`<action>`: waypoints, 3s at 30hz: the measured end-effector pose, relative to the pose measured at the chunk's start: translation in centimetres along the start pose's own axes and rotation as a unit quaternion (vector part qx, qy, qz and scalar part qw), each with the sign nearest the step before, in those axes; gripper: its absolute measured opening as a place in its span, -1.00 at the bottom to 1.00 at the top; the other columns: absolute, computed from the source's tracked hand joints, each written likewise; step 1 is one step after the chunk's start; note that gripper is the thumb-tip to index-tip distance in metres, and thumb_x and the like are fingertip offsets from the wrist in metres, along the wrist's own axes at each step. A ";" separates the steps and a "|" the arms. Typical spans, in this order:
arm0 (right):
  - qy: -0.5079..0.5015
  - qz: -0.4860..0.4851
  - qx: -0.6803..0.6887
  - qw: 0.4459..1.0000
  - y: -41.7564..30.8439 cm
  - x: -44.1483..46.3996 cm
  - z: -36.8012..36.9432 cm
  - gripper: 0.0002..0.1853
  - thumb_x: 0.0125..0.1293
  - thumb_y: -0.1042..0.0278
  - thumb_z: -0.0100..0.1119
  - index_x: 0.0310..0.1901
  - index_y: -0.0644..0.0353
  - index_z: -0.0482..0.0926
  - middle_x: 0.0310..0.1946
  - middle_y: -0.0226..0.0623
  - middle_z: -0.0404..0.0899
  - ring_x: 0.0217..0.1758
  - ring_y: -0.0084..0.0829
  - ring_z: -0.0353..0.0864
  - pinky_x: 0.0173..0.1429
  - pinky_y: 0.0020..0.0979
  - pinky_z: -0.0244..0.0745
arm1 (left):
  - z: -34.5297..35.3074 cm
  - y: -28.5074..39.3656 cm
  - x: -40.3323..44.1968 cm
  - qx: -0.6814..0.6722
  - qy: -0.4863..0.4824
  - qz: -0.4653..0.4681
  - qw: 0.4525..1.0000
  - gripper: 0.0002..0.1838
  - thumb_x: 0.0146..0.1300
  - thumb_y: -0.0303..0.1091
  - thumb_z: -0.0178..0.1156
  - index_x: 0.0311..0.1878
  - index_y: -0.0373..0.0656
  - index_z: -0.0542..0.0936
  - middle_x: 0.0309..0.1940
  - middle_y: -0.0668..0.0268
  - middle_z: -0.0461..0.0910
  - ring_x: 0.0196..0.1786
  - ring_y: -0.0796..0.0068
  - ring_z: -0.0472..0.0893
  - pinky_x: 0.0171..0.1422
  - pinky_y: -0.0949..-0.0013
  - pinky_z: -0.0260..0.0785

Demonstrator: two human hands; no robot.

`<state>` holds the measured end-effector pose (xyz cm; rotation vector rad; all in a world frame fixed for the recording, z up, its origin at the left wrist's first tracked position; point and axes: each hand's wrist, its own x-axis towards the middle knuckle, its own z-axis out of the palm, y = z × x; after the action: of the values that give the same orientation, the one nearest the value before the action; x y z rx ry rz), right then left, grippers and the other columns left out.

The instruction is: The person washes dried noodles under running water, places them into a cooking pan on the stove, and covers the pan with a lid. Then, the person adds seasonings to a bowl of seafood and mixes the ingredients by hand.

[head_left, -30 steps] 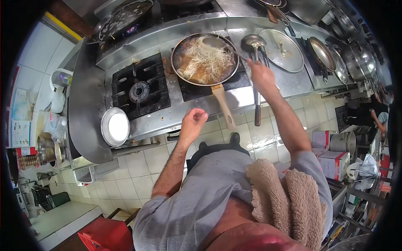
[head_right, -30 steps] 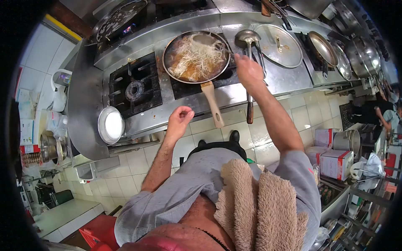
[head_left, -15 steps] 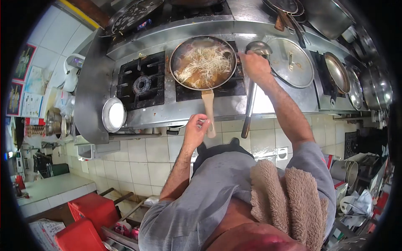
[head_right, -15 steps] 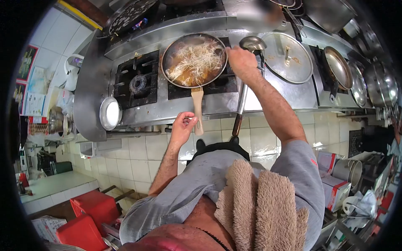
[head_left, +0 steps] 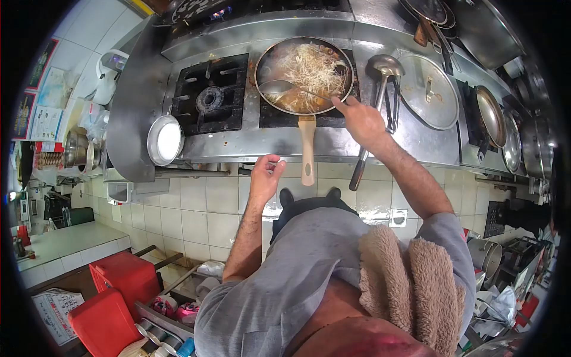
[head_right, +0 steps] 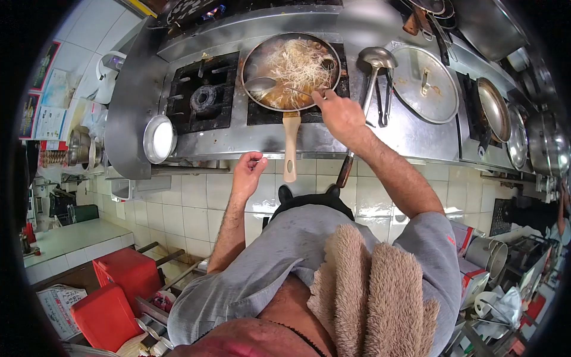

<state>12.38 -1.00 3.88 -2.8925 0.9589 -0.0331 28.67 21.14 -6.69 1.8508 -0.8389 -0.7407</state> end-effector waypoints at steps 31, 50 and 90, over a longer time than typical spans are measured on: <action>0.256 0.549 0.357 0.711 15.3 -27.7 9.1 -0.57 0.14 0.48 0.03 0.11 0.28 0.41 -0.49 -0.12 0.51 -0.49 -0.40 0.46 -0.34 -0.37 0.39 | 42.5 24.2 19.5 0.273 -0.196 0.209 0.918 -0.65 0.12 -0.18 0.13 -0.19 -0.30 0.57 -0.13 0.00 0.56 -0.04 0.04 0.55 0.03 0.13 0.40; 0.254 0.411 0.338 0.808 26.7 -22.2 15.5 -0.55 0.19 0.47 0.03 0.15 0.33 0.35 -0.38 -0.17 0.47 -0.39 -0.44 0.42 -0.28 -0.41 0.32 | 37.1 29.2 16.6 0.359 -0.391 0.256 0.808 -0.79 -0.06 -0.34 0.06 -0.53 -0.29 0.60 -0.56 0.06 0.59 -0.39 0.13 0.62 -0.23 0.20 0.48; -0.017 -0.266 0.484 0.834 -38.4 0.5 1.6 -0.42 0.04 0.61 0.13 0.18 0.27 0.33 -0.03 -0.26 0.38 -0.12 -0.50 0.46 -0.02 -0.50 0.36 | -31.5 -11.6 -14.5 0.108 0.177 -0.015 0.978 -0.52 0.12 -0.34 0.21 0.12 -0.22 0.39 -0.14 0.17 0.45 -0.29 0.40 0.53 -0.22 0.33 0.44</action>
<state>35.75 29.47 5.97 -2.0592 0.0104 -0.3800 47.43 52.30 -3.56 2.1126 -0.6803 -0.3297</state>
